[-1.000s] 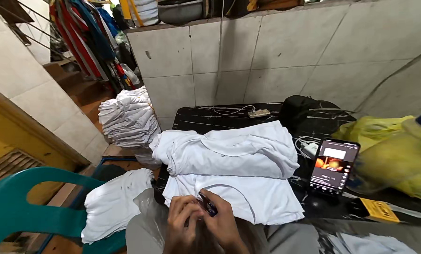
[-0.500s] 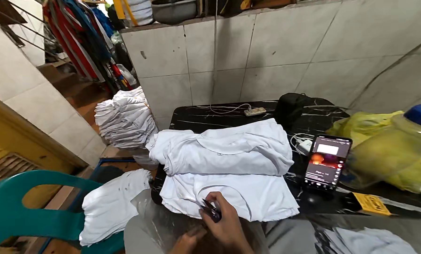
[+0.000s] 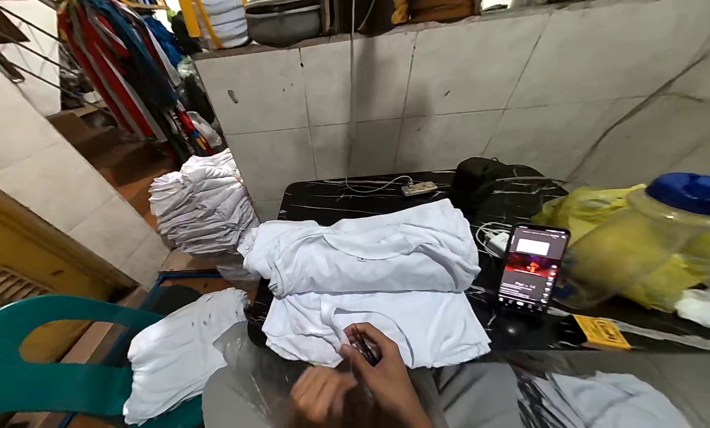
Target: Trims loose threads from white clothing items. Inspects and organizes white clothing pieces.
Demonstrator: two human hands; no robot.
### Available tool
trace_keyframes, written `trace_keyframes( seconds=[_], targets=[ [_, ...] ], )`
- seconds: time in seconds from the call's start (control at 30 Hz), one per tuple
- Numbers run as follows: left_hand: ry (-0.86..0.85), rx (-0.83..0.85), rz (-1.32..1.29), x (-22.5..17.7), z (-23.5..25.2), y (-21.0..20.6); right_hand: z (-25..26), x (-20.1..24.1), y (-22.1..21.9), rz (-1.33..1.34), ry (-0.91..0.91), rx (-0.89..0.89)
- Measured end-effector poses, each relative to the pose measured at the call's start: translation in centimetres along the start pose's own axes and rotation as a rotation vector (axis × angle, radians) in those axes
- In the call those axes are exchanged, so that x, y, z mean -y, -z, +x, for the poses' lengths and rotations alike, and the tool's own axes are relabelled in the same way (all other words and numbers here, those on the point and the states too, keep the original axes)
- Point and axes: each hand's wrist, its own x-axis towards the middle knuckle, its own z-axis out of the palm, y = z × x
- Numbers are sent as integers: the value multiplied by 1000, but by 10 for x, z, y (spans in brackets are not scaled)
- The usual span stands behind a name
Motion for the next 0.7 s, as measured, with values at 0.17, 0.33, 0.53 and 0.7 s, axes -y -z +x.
trace_keyframes(
  seconds=[0.17,0.33,0.53,0.7],
  targets=[
    [200,771,-90,-9,-33,1,5,0,9,-33,-36,15],
    [259,568,-148,10,-31,17,7,1,6,-64,-64,19],
    [202,-34,-81,10,14,31,2,14,-5,-5,155,177],
    [196,-63,76,9,29,18,-3,22,-6,-210,178,208]
  ],
)
